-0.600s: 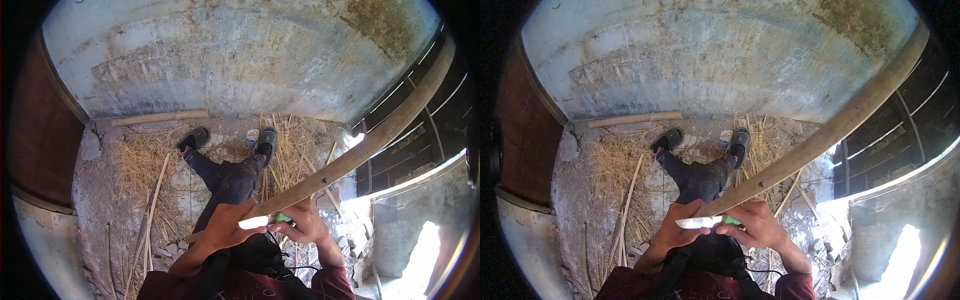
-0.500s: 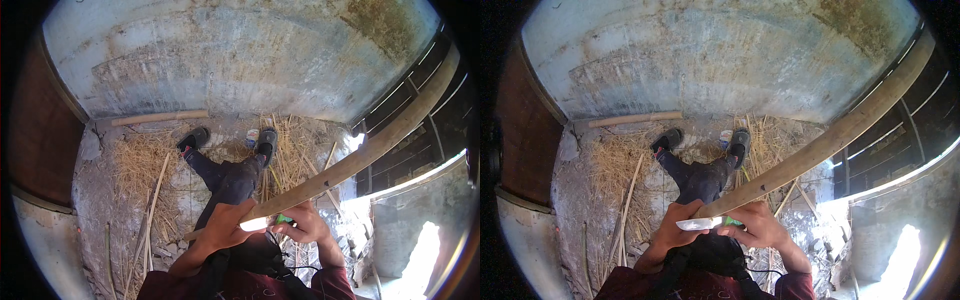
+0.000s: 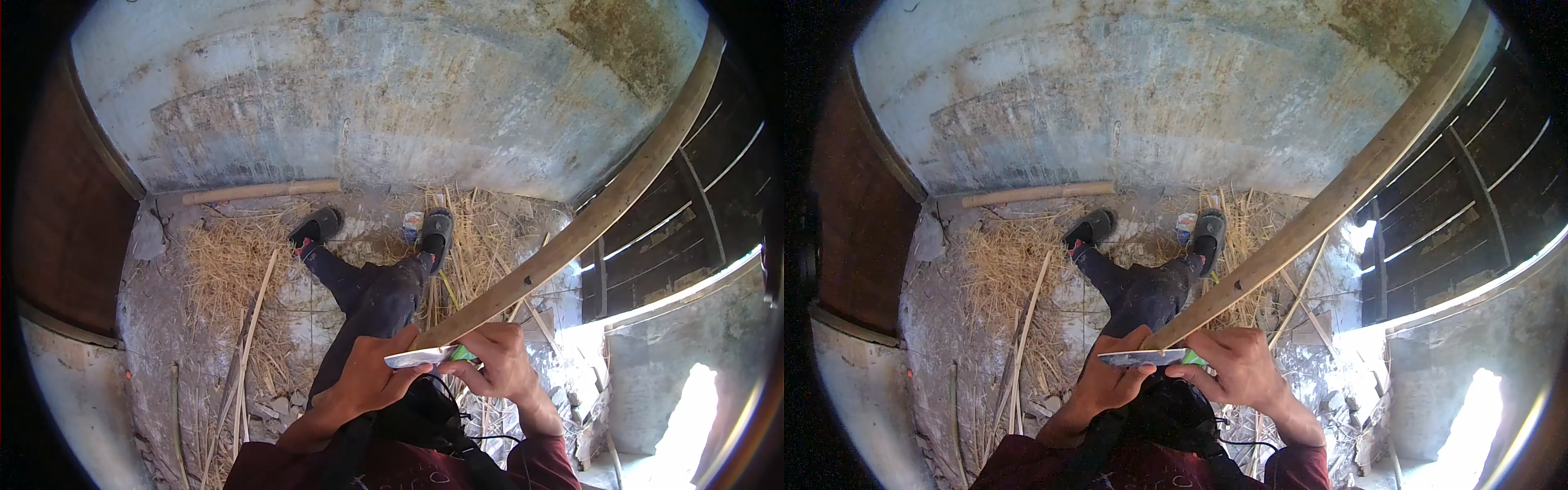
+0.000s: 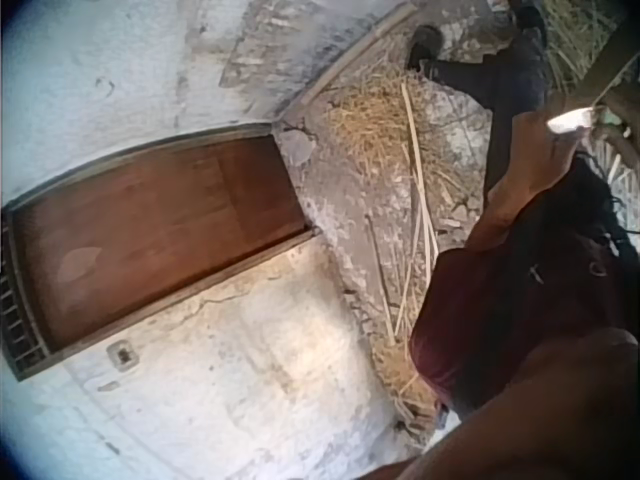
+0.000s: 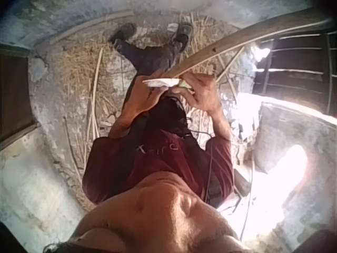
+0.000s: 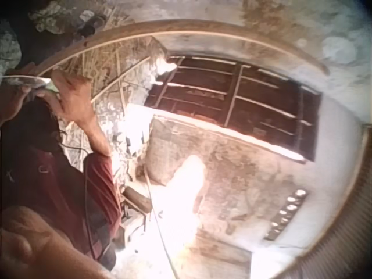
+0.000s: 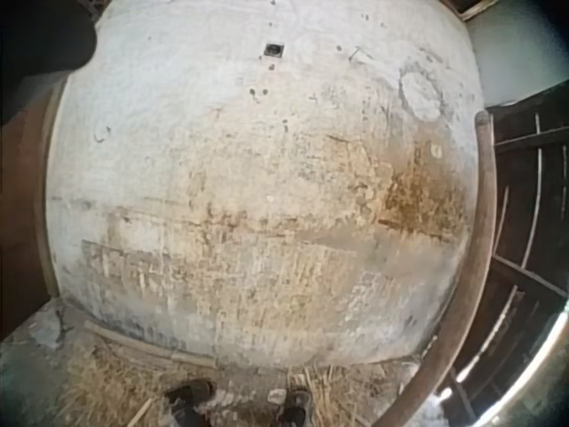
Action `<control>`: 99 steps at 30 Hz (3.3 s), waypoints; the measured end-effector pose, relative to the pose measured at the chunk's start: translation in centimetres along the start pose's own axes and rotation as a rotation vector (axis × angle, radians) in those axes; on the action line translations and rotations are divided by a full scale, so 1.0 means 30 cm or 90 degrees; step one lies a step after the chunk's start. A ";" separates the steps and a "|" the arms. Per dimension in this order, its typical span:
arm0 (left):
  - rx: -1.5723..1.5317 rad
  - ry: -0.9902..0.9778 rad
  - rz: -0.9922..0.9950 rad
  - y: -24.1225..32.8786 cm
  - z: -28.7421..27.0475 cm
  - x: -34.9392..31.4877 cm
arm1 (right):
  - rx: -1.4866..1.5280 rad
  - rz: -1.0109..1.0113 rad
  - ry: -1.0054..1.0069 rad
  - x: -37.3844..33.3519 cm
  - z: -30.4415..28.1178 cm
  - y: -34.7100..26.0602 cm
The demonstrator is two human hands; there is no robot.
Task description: The person sits on a floor and uses a knife to shave thin strips from a length of bamboo, repeatedly running the blade along the wood to remove shavings and smooth the surface.
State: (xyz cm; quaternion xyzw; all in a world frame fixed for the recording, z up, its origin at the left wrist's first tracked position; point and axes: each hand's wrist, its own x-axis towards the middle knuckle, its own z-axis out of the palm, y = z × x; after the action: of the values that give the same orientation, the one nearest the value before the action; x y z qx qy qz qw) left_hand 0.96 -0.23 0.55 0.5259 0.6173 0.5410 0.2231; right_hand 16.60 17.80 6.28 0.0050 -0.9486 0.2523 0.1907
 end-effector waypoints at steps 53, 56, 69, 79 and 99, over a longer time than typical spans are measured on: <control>0.045 0.054 0.005 -0.005 0.035 0.015 | -0.174 0.059 0.129 0.000 0.041 -0.028; 0.021 0.039 0.009 -0.012 0.038 0.014 | -0.097 0.080 0.098 -0.002 0.044 -0.041; -0.042 0.041 -0.001 -0.016 0.047 0.010 | -0.012 0.089 0.040 -0.008 0.048 -0.038; -0.126 -0.011 -0.001 -0.037 0.049 -0.002 | -0.015 0.045 0.035 -0.014 0.050 -0.025; -0.039 0.043 -0.060 -0.019 0.054 -0.009 | -0.153 0.048 0.093 0.015 0.058 -0.043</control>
State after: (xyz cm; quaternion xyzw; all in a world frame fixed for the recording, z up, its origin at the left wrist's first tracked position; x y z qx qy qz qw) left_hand 2.20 0.33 -0.56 0.4703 0.6317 0.5660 0.2437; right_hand 15.70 15.86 5.67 -0.0715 -0.9551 0.1439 0.2491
